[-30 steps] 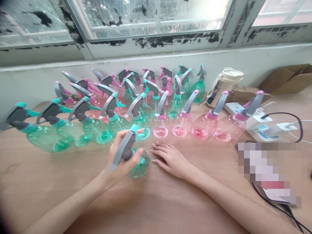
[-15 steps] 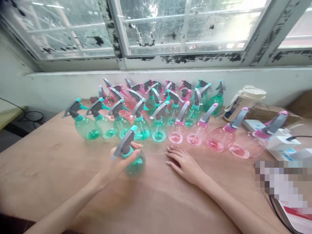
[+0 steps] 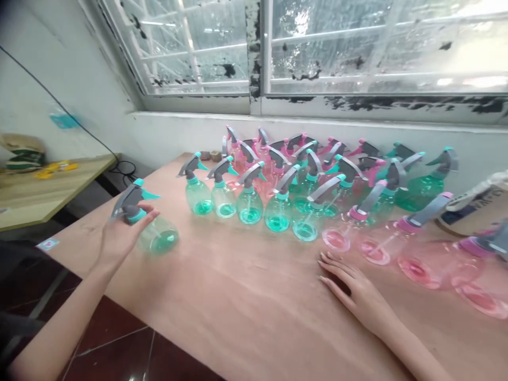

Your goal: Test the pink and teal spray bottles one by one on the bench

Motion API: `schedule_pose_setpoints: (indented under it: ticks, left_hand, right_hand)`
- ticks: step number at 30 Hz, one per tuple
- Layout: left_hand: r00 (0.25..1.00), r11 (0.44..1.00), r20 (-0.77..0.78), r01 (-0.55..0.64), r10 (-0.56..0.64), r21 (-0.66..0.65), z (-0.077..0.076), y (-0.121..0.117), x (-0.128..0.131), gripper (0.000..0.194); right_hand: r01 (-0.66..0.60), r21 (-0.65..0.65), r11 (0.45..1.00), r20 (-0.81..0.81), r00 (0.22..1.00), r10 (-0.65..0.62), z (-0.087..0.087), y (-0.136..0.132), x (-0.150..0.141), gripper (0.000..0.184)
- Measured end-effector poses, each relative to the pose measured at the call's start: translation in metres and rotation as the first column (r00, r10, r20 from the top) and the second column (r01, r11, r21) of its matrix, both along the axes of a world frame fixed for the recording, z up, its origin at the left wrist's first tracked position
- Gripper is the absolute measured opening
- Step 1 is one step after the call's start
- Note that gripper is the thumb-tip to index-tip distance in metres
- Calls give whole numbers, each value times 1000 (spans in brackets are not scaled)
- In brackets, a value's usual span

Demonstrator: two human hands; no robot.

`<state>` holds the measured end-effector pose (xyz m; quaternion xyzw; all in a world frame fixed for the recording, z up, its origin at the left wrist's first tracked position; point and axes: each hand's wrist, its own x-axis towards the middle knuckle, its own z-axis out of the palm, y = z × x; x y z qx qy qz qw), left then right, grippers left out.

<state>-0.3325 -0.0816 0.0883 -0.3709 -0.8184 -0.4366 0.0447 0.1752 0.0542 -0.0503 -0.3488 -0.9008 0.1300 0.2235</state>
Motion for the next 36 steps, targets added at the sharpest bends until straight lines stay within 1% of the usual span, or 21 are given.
schedule_pose_setpoints:
  ticks: [3,5,8,11,14,16,19,23,26,28,31,32,34,36]
  left_hand:
    - [999,993,-10,-40,41,111,-9,12,-26,26]
    - [999,983,-22,-28,33,181,-16,25,-38,29]
    - [999,968,-47,14,-2,250,-21,50,-52,30]
    - [998,961,-61,49,-34,272,-21,76,-64,31]
    - [995,961,-62,90,-77,260,-19,97,-72,31]
    - [993,963,-58,116,-105,243,-18,106,-74,33]
    - [988,966,-39,154,-149,207,-16,114,-74,35]
    - [978,964,-13,208,-208,168,-16,116,-73,39]
    - [973,959,-7,226,-229,171,-20,114,-74,45]
    - [978,958,-18,206,-207,199,-25,109,-74,52]
    - [992,945,-62,121,-107,302,-32,93,-68,59]
    - [995,934,-78,90,-67,345,-34,86,-65,58]
    - [994,910,-106,50,-6,411,-36,71,-53,47]
    - [990,905,-137,71,-14,418,-36,60,-37,34]
  right_hand:
    - [17,14,1000,-2,1000,-17,-8,1,4,40]
    - [24,24,999,-2,1000,-24,-13,1,7,40]
    - [32,50,998,2,999,-32,-18,2,8,40]
    - [33,96,995,1,999,-34,-17,2,8,41]
    - [31,142,989,1,999,-32,-13,1,6,42]
    - [26,157,987,4,1000,-27,-13,1,6,42]
    - [22,171,985,-4,1000,-22,-18,3,8,42]
    - [29,171,985,-2,1000,-29,-28,6,12,41]
    - [27,172,985,6,1000,-28,-31,7,15,41]
    - [17,180,983,8,1000,-18,-31,7,15,40]
    - [8,184,983,14,1000,-11,-29,6,14,39]
    - [7,183,983,13,1000,-10,-29,6,13,39]
    - [10,175,985,7,1000,-11,-29,6,13,40]
    - [8,164,986,2,1000,-9,-29,6,13,40]
